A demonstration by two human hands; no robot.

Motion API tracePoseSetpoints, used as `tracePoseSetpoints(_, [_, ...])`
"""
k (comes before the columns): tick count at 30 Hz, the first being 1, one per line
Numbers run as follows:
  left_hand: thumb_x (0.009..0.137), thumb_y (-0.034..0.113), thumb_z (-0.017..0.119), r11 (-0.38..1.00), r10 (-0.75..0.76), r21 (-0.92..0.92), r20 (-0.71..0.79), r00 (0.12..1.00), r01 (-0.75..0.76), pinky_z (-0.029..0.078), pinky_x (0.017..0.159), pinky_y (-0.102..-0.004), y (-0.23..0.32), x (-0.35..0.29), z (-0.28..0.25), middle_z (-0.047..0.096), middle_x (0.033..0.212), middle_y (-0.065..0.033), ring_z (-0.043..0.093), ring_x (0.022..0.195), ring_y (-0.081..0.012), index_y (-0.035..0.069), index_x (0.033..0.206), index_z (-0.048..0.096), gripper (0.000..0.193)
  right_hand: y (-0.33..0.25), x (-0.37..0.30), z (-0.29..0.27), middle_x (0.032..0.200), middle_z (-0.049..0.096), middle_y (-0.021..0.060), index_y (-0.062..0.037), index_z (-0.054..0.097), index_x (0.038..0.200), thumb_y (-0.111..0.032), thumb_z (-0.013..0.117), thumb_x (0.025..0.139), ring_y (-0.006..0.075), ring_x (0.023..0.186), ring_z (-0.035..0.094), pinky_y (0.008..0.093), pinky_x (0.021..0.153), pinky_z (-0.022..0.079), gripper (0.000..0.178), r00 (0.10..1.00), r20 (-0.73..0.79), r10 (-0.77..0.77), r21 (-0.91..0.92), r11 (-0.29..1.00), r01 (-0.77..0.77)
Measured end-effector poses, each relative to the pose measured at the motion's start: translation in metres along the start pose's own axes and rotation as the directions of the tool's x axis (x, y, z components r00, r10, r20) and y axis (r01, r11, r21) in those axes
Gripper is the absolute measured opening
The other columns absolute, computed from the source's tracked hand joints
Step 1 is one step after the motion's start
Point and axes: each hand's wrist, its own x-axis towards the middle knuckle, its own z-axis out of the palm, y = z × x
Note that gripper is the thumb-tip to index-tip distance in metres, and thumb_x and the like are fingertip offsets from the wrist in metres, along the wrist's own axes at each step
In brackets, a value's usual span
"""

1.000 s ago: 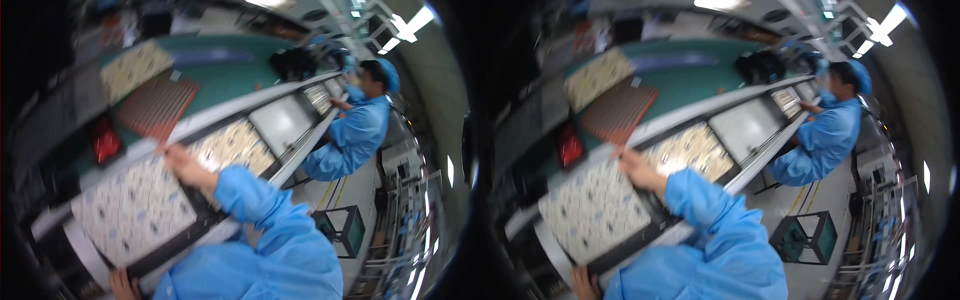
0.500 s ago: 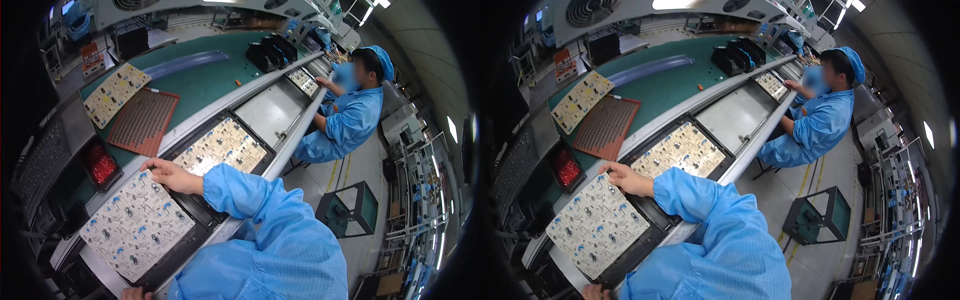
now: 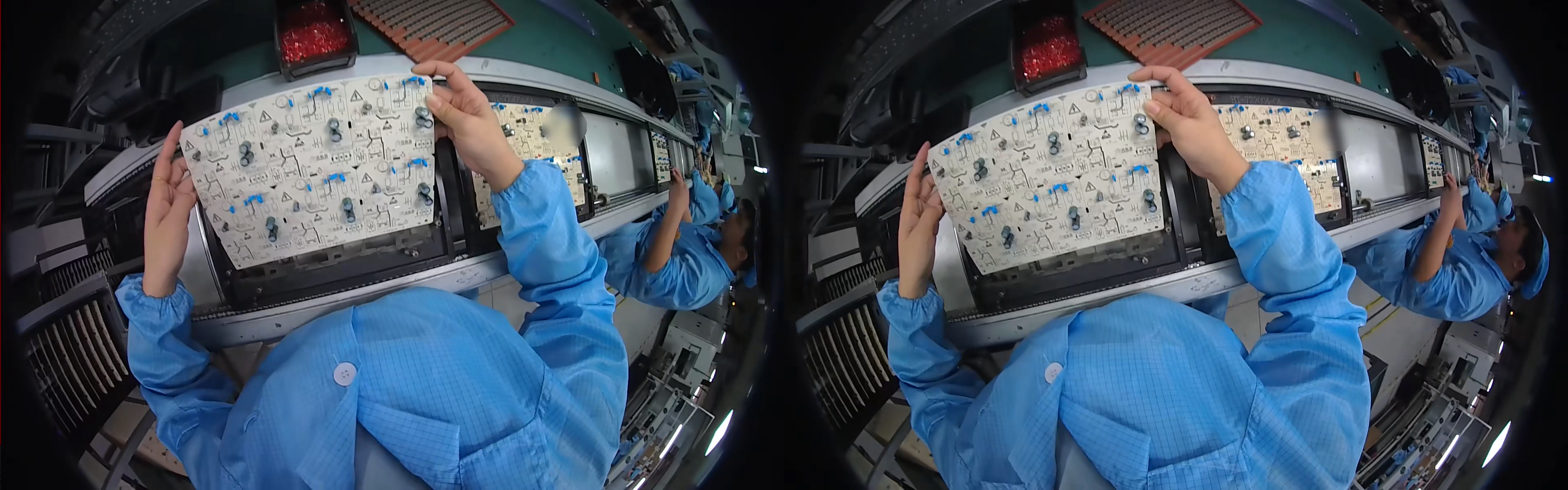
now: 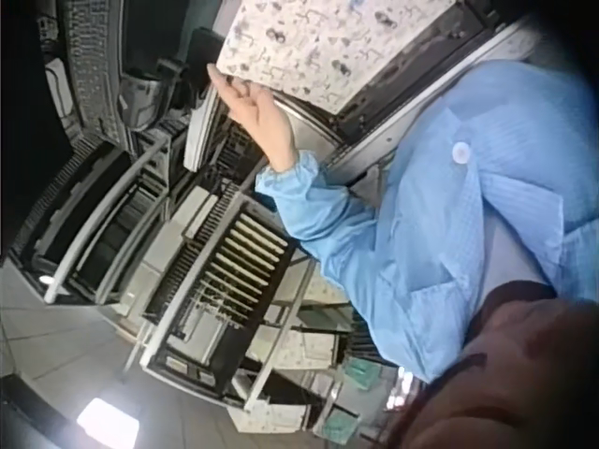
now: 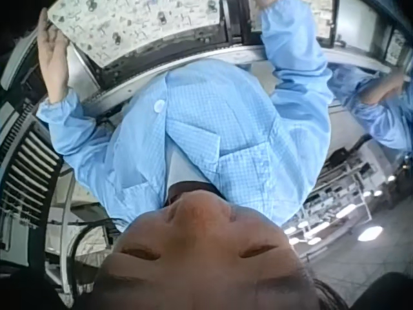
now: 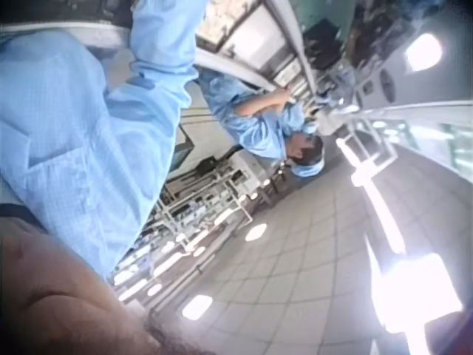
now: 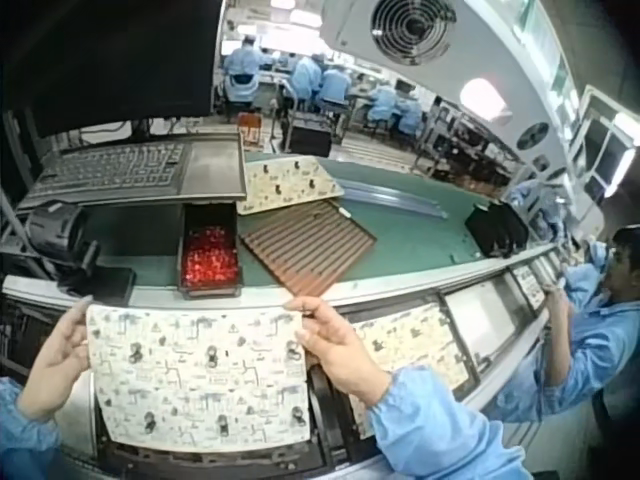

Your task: The person places a carrier jig onto an assembly line track, takes a circuit board from a rack, and mounts it into the jig. They then insert electronic components into the circuit board by hand.

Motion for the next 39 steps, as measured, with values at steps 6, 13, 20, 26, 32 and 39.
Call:
tracePoseSetpoints(6, [0.088, -0.01, 0.035, 0.994, 0.045, 0.095, 0.092, 0.995, -0.053, 0.04, 0.1, -0.0255, -0.021, 0.001, -0.027, 0.059, 0.121, -0.0086, 0.054, 0.111, -0.0131, 0.006, 0.149, 0.032, 0.063, 0.003, -0.001, 0.006, 0.112, 0.066, 0.0051, -0.0105, 0.044, 0.134, -0.013, 0.05, 0.1, 0.0107, 0.098, 0.064, 0.0272, 0.077, 0.055, 0.034, 0.998, 0.022, 0.06, -0.041, 0.997, -0.059])
tracePoseSetpoints(13, [0.073, -0.013, 0.039, 0.742, 0.211, 0.643, 0.048, 0.976, -0.192, 0.035, 0.097, -0.0283, -0.02, -0.001, -0.009, 0.049, 0.128, -0.0089, 0.043, 0.112, -0.0214, 0.013, 0.141, 0.047, 0.074, 0.011, -0.016, -0.003, 0.115, 0.063, 0.0068, -0.0076, 0.045, 0.135, -0.004, 0.052, 0.097, 0.0107, 0.102, 0.059, 0.0249, 0.091, 0.044, 0.039, 1.0, 0.027, 0.01, -0.262, 0.965, -0.003])
tracePoseSetpoints(20, [0.07, -0.012, 0.042, 0.634, 0.308, 0.73, 0.064, 0.949, -0.255, 0.027, 0.107, -0.0378, -0.04, 0.009, -0.014, 0.043, 0.129, -0.0143, 0.038, 0.121, -0.0317, 0.014, 0.132, 0.056, 0.068, 0.025, -0.01, -0.01, 0.1, 0.05, -0.0008, -0.0061, 0.056, 0.128, 0.006, 0.055, 0.089, 0.0087, 0.091, 0.046, 0.0209, 0.085, 0.04, 0.041, 0.981, -0.049, -0.189, -0.685, 0.721, 0.105])
tracePoseSetpoints(26, [0.075, -0.01, 0.037, 0.72, 0.249, 0.662, 0.035, 0.968, -0.209, 0.026, 0.11, -0.0374, -0.037, 0.017, -0.022, 0.041, 0.134, -0.0121, 0.031, 0.126, -0.0305, 0.014, 0.129, 0.059, 0.063, 0.021, -0.006, -0.007, 0.112, 0.054, -0.0001, -0.0035, 0.056, 0.128, 0.004, 0.056, 0.091, 0.0075, 0.098, 0.05, 0.021, 0.089, 0.041, 0.037, 0.991, -0.104, -0.082, -0.45, 0.892, 0.026])
tracePoseSetpoints(32, [0.073, -0.015, 0.037, 0.661, 0.22, 0.725, 0.059, 0.974, -0.193, 0.026, 0.111, -0.0392, -0.04, 0.011, -0.023, 0.038, 0.139, -0.0135, 0.029, 0.128, -0.0331, 0.015, 0.132, 0.058, 0.069, 0.012, -0.008, 0.014, 0.123, 0.055, 0.0096, -0.008, 0.058, 0.125, 0.009, 0.054, 0.086, 0.0236, 0.111, 0.05, 0.0307, 0.094, 0.041, 0.043, 0.959, 0.05, -0.28, -0.896, 0.412, 0.167])
tracePoseSetpoints(39, [0.074, -0.02, 0.039, 0.607, 0.218, 0.765, 0.101, 0.971, -0.216, 0.026, 0.112, -0.0419, -0.053, 0.016, -0.025, 0.034, 0.143, -0.0159, 0.026, 0.132, -0.0371, 0.015, 0.135, 0.056, 0.072, 0.021, -0.016, 0.025, 0.131, 0.051, 0.016, -0.0075, 0.051, 0.136, 0.008, 0.046, 0.092, 0.0335, 0.122, 0.044, 0.0377, 0.106, 0.035, 0.047, 0.959, 0.045, -0.279, -0.954, 0.272, 0.124])
